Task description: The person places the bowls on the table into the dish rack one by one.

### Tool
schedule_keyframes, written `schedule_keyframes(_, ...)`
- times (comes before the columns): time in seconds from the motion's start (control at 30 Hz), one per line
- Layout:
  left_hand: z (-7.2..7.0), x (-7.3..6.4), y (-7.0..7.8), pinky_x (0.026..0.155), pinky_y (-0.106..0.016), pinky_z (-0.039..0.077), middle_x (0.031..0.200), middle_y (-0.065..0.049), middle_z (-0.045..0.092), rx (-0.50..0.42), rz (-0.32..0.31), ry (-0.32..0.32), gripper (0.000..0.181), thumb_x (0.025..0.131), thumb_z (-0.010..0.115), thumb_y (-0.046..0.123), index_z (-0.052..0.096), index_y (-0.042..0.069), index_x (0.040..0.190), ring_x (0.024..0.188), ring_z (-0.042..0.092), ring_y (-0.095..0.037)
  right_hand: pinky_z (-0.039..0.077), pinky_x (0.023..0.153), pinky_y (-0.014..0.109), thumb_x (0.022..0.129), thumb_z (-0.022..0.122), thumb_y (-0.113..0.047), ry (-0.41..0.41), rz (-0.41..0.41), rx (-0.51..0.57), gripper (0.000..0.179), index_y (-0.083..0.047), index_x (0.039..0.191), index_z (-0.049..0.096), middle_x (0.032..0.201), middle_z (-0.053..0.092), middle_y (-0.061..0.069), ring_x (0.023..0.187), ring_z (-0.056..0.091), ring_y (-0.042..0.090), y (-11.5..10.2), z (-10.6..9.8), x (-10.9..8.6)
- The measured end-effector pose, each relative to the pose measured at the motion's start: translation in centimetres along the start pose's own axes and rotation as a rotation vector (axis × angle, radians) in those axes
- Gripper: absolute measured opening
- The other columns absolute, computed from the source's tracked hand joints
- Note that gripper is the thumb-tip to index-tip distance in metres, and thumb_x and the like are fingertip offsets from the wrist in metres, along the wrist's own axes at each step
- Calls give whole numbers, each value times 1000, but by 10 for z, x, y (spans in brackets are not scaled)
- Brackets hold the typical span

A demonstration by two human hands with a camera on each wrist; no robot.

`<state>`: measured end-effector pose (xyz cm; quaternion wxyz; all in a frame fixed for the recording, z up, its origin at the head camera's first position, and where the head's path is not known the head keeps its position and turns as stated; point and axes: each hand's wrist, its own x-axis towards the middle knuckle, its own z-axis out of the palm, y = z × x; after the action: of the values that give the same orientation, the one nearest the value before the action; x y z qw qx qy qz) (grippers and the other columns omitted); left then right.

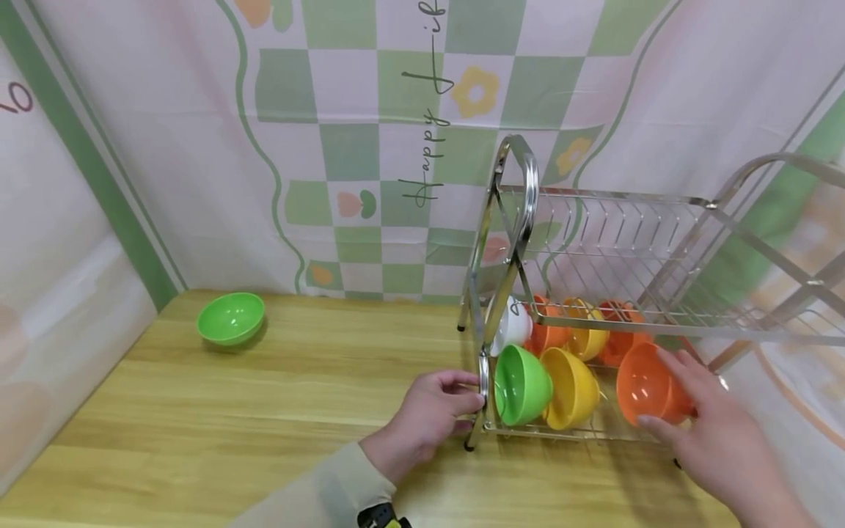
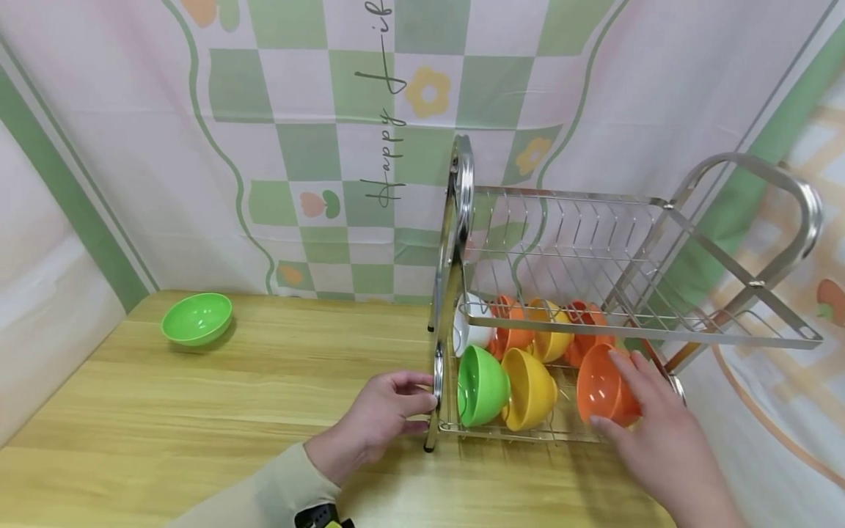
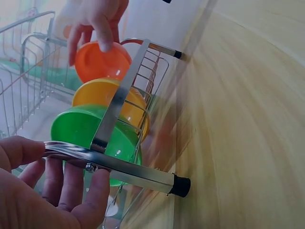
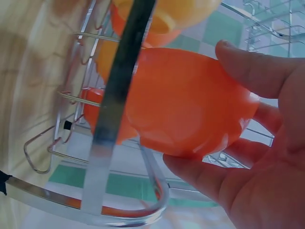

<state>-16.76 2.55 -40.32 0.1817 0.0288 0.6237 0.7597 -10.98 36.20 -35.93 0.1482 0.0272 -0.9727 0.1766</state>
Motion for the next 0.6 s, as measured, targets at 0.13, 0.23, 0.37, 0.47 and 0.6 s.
schedule_keyframes(0.13, 1, 0, -1, 71, -37, 60, 94, -8, 64, 13, 5, 7, 24, 85, 74, -1, 71, 6, 108, 82, 63, -21, 28, 83, 84, 75, 87, -15, -26, -28, 9, 101, -11, 158, 28, 159, 16, 28, 126, 29, 66, 3, 7, 1)
schedule_keyframes(0.23, 1, 0, -1, 71, -38, 60, 94, -8, 63, 17, 5, 9, 24, 85, 73, -1, 72, 6, 108, 81, 63, -20, 24, 85, 85, 73, 87, -11, -48, -29, 17, 103, -11, 158, 28, 159, 14, 27, 125, 27, 67, 5, 10, 1)
schedule_keyframes(0.37, 1, -1, -1, 71, -37, 60, 94, -8, 64, 22, 2, 12, 24, 85, 74, -1, 72, 6, 108, 81, 63, -20, 27, 82, 85, 72, 88, -13, -61, -44, -16, 105, -13, 158, 27, 160, 15, 25, 119, 33, 68, 8, 14, 1)
schedule_keyframes(0.47, 2, -1, -1, 72, -37, 60, 95, -8, 64, 23, -3, 17, 25, 85, 74, -1, 72, 7, 108, 81, 63, -21, 31, 78, 84, 71, 88, -14, -64, -51, -33, 107, -15, 158, 28, 160, 17, 24, 114, 37, 67, 9, 17, 1)
schedule_keyframes(0.6, 2, -2, 0, 72, -37, 60, 95, -8, 64, 30, -6, 24, 25, 85, 73, 0, 72, 7, 109, 81, 64, -21, 36, 75, 82, 70, 89, -14, -67, -56, -29, 106, -14, 158, 30, 159, 19, 26, 110, 42, 67, 11, 22, 2)
